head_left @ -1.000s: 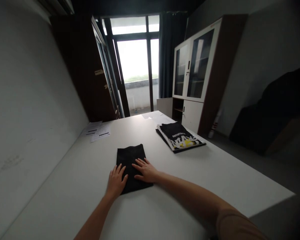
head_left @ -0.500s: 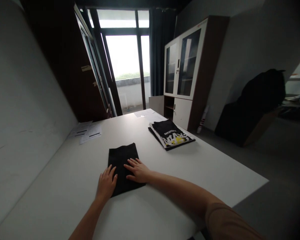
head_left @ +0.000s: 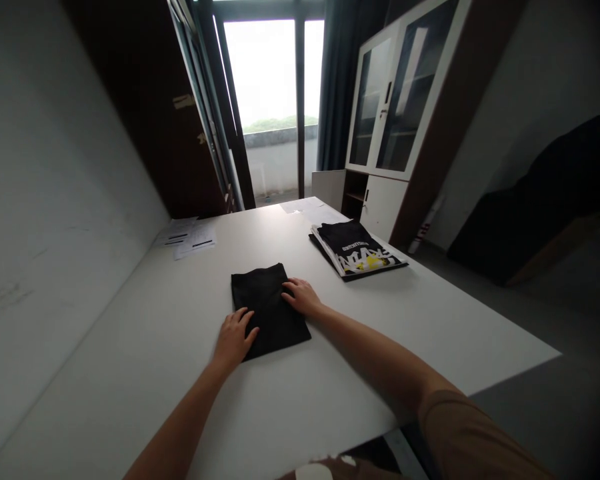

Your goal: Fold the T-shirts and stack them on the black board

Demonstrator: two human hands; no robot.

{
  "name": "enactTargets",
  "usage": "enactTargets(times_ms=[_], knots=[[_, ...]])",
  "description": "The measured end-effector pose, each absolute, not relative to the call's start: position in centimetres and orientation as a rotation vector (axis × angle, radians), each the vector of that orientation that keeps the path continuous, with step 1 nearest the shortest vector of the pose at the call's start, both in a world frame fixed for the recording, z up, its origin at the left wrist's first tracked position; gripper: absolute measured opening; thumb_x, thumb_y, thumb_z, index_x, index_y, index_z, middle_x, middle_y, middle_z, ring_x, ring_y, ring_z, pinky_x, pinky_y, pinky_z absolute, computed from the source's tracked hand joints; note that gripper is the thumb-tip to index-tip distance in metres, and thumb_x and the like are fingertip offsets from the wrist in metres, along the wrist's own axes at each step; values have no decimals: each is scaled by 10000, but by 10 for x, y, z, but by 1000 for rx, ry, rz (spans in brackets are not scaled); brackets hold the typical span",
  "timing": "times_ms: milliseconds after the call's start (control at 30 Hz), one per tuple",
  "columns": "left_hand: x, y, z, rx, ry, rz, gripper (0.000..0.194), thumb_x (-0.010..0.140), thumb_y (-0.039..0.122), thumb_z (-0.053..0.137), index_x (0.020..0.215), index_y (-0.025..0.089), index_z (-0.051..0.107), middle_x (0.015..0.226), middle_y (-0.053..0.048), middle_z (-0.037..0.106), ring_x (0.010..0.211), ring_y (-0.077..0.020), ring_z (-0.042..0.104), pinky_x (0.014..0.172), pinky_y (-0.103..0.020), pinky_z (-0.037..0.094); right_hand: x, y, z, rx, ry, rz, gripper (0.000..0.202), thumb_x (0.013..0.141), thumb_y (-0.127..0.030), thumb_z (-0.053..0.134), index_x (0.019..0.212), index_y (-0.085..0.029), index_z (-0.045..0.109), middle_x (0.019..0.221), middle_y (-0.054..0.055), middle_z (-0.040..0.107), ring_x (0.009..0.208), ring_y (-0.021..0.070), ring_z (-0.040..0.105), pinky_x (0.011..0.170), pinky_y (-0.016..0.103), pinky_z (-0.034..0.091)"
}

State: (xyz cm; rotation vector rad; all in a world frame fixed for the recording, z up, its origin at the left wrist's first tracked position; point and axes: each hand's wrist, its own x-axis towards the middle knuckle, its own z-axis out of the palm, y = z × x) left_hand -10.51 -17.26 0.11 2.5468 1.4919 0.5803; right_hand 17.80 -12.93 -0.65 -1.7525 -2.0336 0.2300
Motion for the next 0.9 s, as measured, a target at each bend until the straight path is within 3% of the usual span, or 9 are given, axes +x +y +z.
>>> enactTargets(times_ms=[167, 300, 400, 500, 633, 767, 900], knots=[[-95, -181, 2, 2260, 1418, 909, 512, 888, 288, 642, 1395, 279, 572, 1414, -81, 492, 1258, -265, 549, 1122, -434, 439, 172, -140, 4, -1851, -1933, 190, 480, 992, -438, 521, 1418, -222, 565, 1397, 139, 584, 1312, 300, 482, 1113, 435, 350], [-94, -171, -7, 1542, 1374, 1168, 750, 856, 356, 712, 1525, 279, 380, 1352, -124, 508, 903, -171, 683, 864, -373, 590, 169, -149, 13, -1990, -1893, 137, 537, 975, -461, 540, 1449, -211, 507, 1311, 184, 607, 1265, 344, 504, 1040, 455, 402], [-96, -165, -10, 1112, 1282, 1102, 892, 837, 380, 759, 1567, 266, 260, 1194, -103, 605, 622, -69, 619, 646, -275, 581, 168, -156, 15, -2037, -1958, 189, 571, 980, -454, 533, 1492, -222, 432, 1257, 190, 645, 1183, 347, 589, 967, 451, 449], [-97, -165, -7, 1042, 1226, 978, 960, 824, 370, 788, 1587, 252, 218, 987, -37, 663, 489, -45, 530, 535, -245, 548, 167, -161, 15, -2067, -1991, 273, 552, 1003, -435, 497, 1505, -227, 405, 1194, 184, 695, 1102, 341, 661, 944, 463, 465], [-94, -168, -7, 1083, 1227, 925, 975, 824, 341, 801, 1596, 221, 218, 911, -49, 721, 541, -119, 626, 508, -253, 552, 167, -161, 17, -1911, -2015, 404, 574, 949, -385, 600, 1493, -263, 464, 1259, 128, 700, 1166, 318, 653, 988, 433, 476], [-95, -166, -12, 1091, 1155, 1111, 826, 860, 290, 755, 1553, 228, 310, 1139, -112, 734, 910, -208, 735, 785, -340, 622, 168, -159, 22, -1518, -2014, 792, 601, 870, -333, 699, 1451, -311, 547, 1342, 28, 667, 1188, 256, 641, 1003, 356, 502], [-97, -166, -10, 1210, 1132, 1172, 830, 843, 328, 749, 1553, 247, 327, 1114, -82, 726, 910, -210, 730, 819, -360, 613, 161, -162, 22, -1497, -1926, 870, 521, 860, -269, 704, 1376, -284, 631, 1290, 32, 687, 1141, 246, 655, 997, 366, 512]])
